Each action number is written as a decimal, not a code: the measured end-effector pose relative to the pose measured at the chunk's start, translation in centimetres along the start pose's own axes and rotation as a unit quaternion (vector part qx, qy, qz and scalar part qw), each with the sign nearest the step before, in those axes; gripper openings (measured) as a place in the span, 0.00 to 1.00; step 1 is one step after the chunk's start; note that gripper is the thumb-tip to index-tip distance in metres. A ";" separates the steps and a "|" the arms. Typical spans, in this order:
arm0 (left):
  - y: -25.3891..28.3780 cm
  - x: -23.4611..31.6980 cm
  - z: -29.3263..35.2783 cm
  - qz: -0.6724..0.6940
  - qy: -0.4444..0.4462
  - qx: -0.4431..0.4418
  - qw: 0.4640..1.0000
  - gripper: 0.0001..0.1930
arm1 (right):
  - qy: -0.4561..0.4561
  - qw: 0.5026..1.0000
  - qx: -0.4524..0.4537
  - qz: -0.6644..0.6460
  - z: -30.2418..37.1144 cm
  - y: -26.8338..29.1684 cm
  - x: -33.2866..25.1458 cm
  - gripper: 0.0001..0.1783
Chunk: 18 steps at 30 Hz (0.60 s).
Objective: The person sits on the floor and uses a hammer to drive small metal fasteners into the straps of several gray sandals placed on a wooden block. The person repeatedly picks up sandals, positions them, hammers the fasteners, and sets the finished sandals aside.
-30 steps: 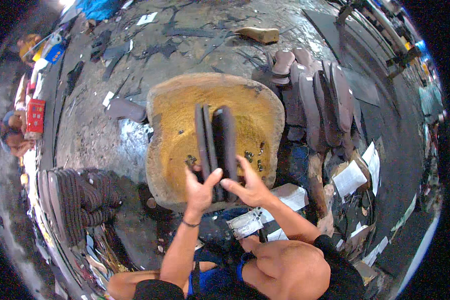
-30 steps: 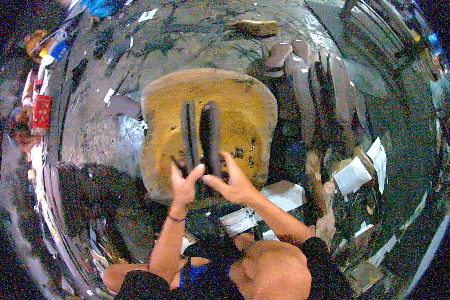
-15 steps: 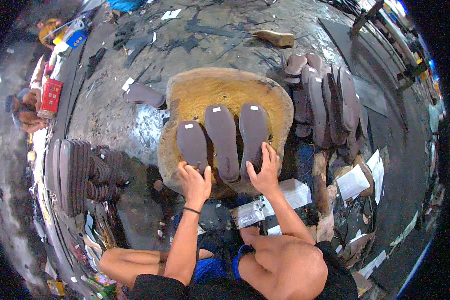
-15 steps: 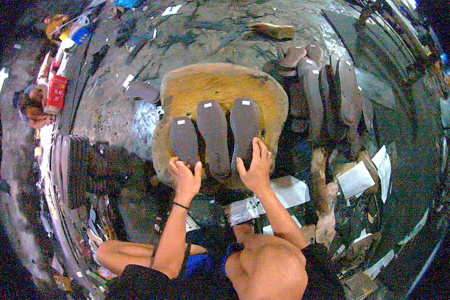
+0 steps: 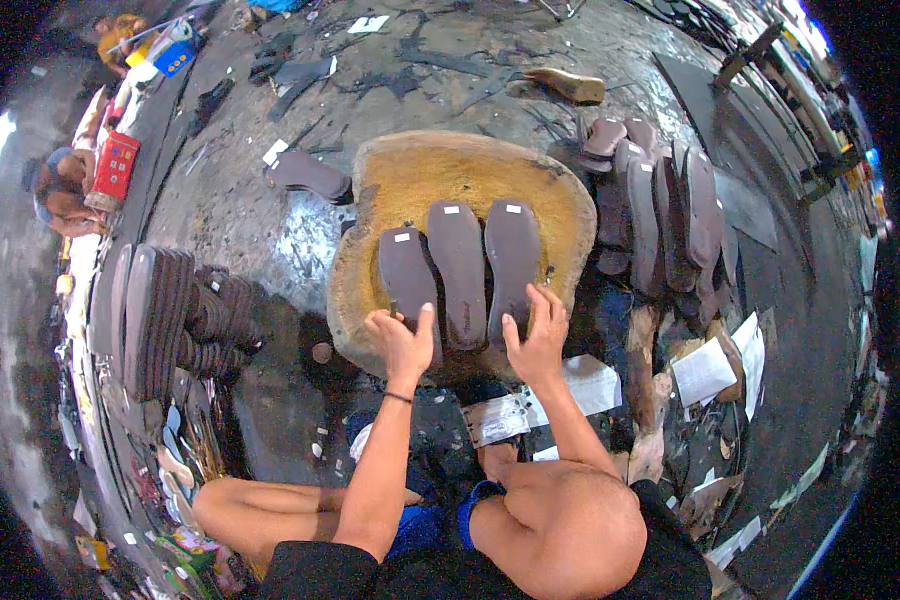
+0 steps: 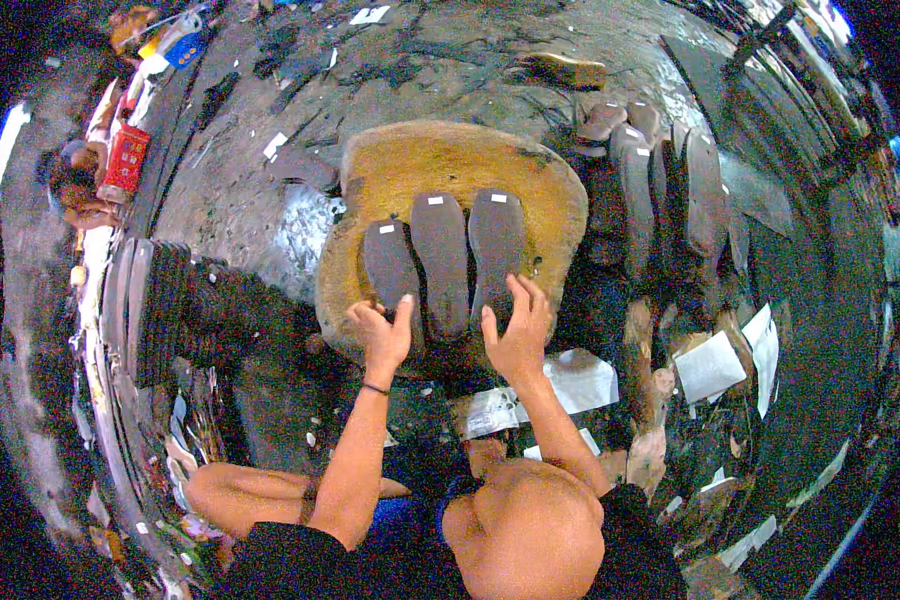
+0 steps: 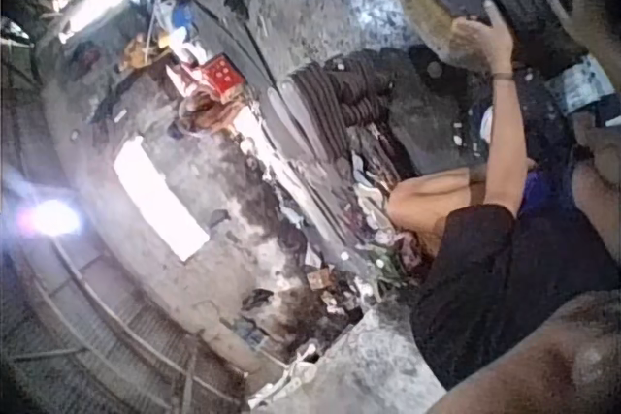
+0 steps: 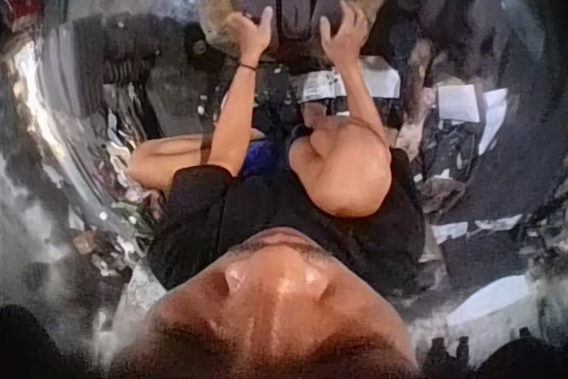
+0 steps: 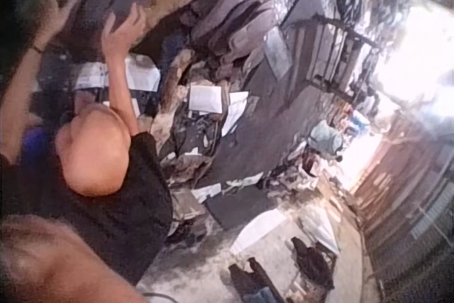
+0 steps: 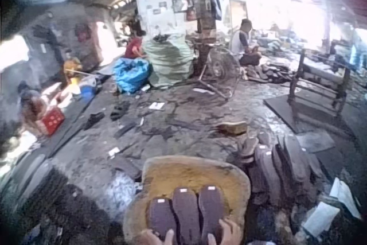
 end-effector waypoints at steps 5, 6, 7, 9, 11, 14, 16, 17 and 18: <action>0.9 3.5 5.8 0.443 0.080 -0.303 0.840 0.18 | -0.233 0.872 -0.231 -0.364 5.8 -5.9 0.8 0.15; 2.2 3.8 6.4 0.495 0.074 -0.256 0.827 0.18 | -0.268 0.839 -0.259 -0.396 6.7 -7.1 0.5 0.14; 2.4 3.2 7.0 0.496 0.076 -0.243 0.830 0.18 | -0.302 0.804 -0.288 -0.423 7.6 -8.1 0.3 0.13; 2.8 3.1 7.6 0.502 0.084 -0.225 0.831 0.19 | -0.407 0.738 -0.300 -0.447 9.4 -8.6 0.4 0.09; 2.6 2.0 8.4 0.498 0.109 -0.237 0.827 0.19 | -0.449 0.666 -0.281 -0.525 10.6 -8.9 0.7 0.09; 3.4 0.5 8.2 0.537 0.117 -0.206 0.809 0.16 | -0.474 0.653 -0.270 -0.525 11.9 -7.6 0.9 0.09; 4.1 -3.9 5.8 0.527 0.152 -0.117 0.828 0.12 | -0.382 0.825 -0.231 -0.347 11.5 -3.6 5.0 0.11; 4.9 -7.2 4.0 0.500 0.152 -0.053 0.851 0.12 | -0.277 0.917 -0.193 -0.210 10.7 -0.2 7.1 0.14; 6.2 -10.3 2.4 0.427 0.127 0.006 0.896 0.13 | -0.212 0.964 -0.111 -0.114 10.2 4.2 7.7 0.15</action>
Point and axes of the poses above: each hand's wrist, its own z-axis away from the middle knuckle, its own y-axis out of the back of the hand, x = y × z, the point moved 10 cm from there along -z, towards the middle knuckle, and after that the axes turned 14 degrees about -z, right-handed, at the moved point
